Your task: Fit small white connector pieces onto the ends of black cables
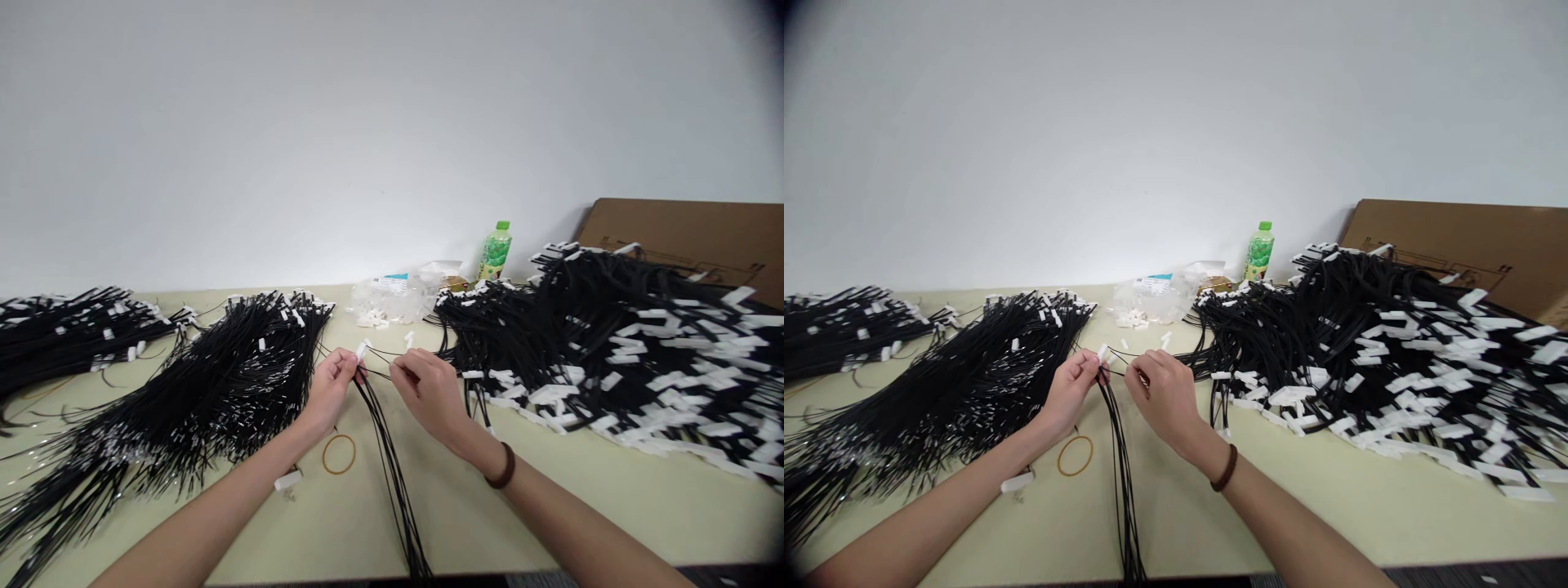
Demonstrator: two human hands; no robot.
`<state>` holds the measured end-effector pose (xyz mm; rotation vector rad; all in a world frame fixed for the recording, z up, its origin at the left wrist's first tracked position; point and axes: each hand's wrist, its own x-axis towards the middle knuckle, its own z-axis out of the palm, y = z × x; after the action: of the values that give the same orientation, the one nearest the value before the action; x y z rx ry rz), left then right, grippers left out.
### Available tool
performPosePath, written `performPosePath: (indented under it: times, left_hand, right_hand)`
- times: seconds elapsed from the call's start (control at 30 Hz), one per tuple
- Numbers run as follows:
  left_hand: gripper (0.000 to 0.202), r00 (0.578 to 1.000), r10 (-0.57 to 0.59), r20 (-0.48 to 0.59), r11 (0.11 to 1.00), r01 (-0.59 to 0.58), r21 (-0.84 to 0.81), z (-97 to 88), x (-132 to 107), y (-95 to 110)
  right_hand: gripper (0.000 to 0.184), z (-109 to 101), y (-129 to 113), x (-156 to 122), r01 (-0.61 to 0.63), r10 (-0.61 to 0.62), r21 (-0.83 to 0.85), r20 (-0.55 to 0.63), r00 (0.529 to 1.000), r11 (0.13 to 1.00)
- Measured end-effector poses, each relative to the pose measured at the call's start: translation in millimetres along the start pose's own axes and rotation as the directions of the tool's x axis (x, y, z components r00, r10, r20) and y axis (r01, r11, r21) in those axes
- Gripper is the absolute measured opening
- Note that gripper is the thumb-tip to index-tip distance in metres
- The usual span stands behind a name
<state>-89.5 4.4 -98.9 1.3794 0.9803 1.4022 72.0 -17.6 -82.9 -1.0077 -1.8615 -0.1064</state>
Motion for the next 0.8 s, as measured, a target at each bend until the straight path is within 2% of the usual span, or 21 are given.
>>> performPosePath:
  times: [0.23,0.8]
  left_hand:
    - [0.026,1.000,0.010,0.003,1.000,-0.010,0.021,-0.2,-0.2,1.0]
    - [0.024,0.999,0.027,0.020,0.998,-0.028,0.049,-1.4,0.1,-0.2]
  right_hand:
    - [0.024,0.6,0.3,0.7,-0.030,0.030,0.034,0.005,1.000,0.999]
    - [0.023,1.8,0.9,-0.4,0.009,-0.010,0.035,0.010,1.000,0.999]
